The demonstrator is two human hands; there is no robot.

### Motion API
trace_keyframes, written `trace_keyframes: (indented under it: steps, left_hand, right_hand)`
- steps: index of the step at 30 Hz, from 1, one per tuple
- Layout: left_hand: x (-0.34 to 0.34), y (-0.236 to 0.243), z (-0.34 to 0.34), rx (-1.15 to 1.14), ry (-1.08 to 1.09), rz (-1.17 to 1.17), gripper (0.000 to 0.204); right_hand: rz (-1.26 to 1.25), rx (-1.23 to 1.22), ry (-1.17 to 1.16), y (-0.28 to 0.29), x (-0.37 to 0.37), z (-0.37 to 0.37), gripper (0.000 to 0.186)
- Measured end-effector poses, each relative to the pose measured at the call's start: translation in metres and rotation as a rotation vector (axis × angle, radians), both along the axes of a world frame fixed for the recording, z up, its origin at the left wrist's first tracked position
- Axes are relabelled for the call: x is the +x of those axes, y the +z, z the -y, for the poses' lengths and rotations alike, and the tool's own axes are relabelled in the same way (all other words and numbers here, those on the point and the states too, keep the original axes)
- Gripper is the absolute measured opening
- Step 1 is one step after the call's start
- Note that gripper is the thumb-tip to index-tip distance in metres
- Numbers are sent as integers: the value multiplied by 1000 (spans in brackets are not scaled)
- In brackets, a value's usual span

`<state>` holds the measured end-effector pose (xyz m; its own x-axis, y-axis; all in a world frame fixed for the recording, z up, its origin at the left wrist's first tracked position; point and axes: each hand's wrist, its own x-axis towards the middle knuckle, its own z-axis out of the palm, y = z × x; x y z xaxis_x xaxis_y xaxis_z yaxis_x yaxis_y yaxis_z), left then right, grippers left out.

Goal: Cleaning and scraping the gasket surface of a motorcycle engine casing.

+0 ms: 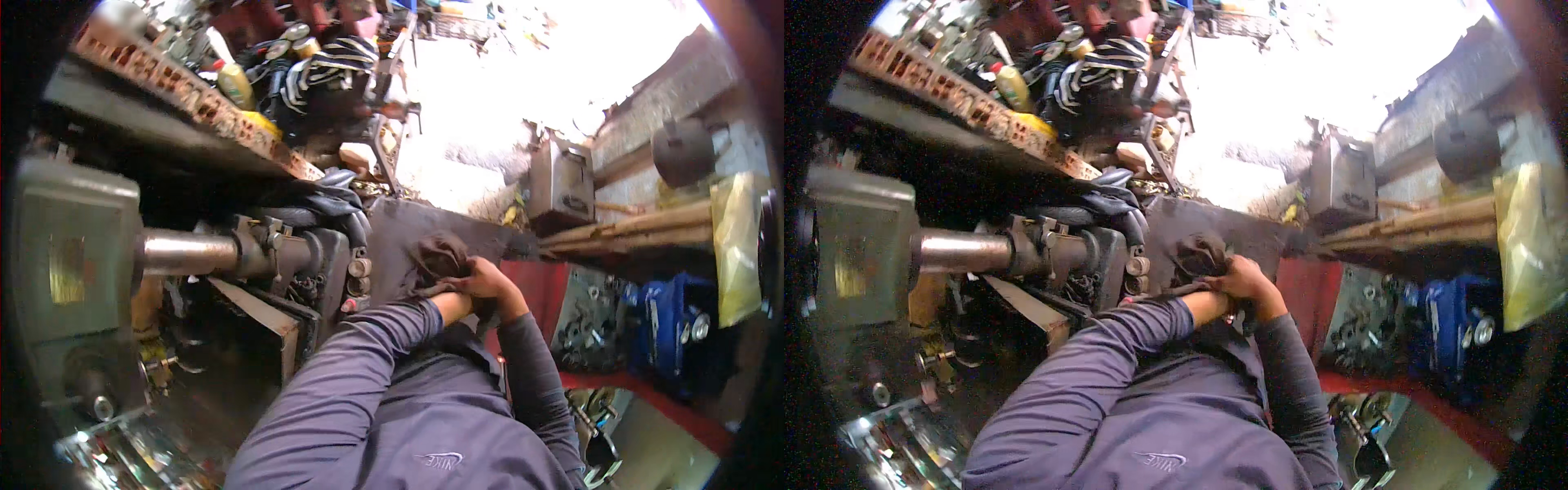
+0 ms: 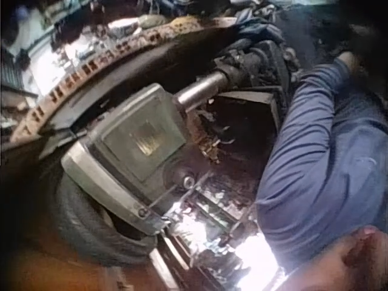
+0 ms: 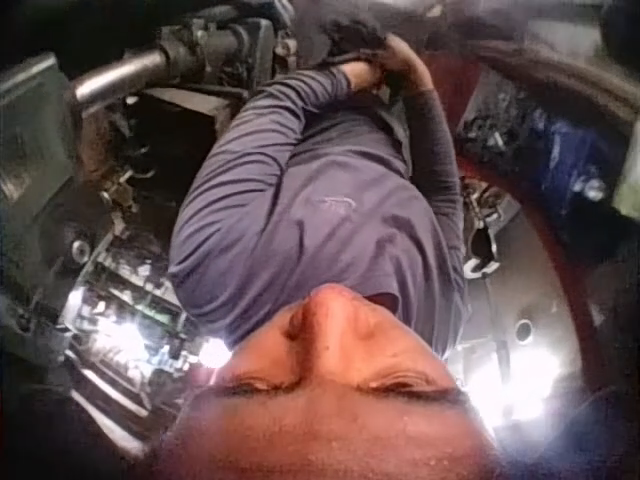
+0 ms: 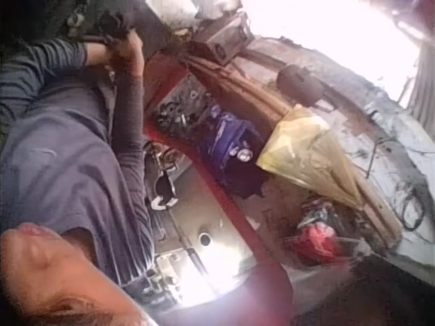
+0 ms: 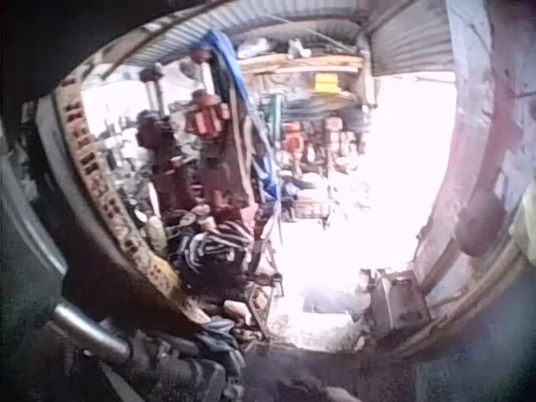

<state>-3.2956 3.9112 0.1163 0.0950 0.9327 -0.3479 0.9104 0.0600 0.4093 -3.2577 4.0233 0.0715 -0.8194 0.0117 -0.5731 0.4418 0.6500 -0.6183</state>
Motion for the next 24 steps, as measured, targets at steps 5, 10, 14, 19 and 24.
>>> trace_keyframes:
  steps: [5, 10, 14, 19, 24]
  left_hand:
    - [16, 16, -3, -121, 22, 49, 56]
    - [5, -1, 12, -282, -67, 84, 47]
    - [-94, -12, 74, -61, 221, 454, 60]
    - [-192, 49, 151, -644, 476, 1235, 46]
    - [-251, 60, 139, -767, 226, 1093, 31]
  right_hand:
    - [242, 109, -98, -28, -1, -3, 41]
    - [12, 455, 458, -55, -2, -17, 42]
    - [-47, 120, -527, -75, 52, -56, 45]
    - [-143, 59, -909, -84, 73, -57, 41]
    - [-100, -84, -1073, -79, 54, -43, 40]
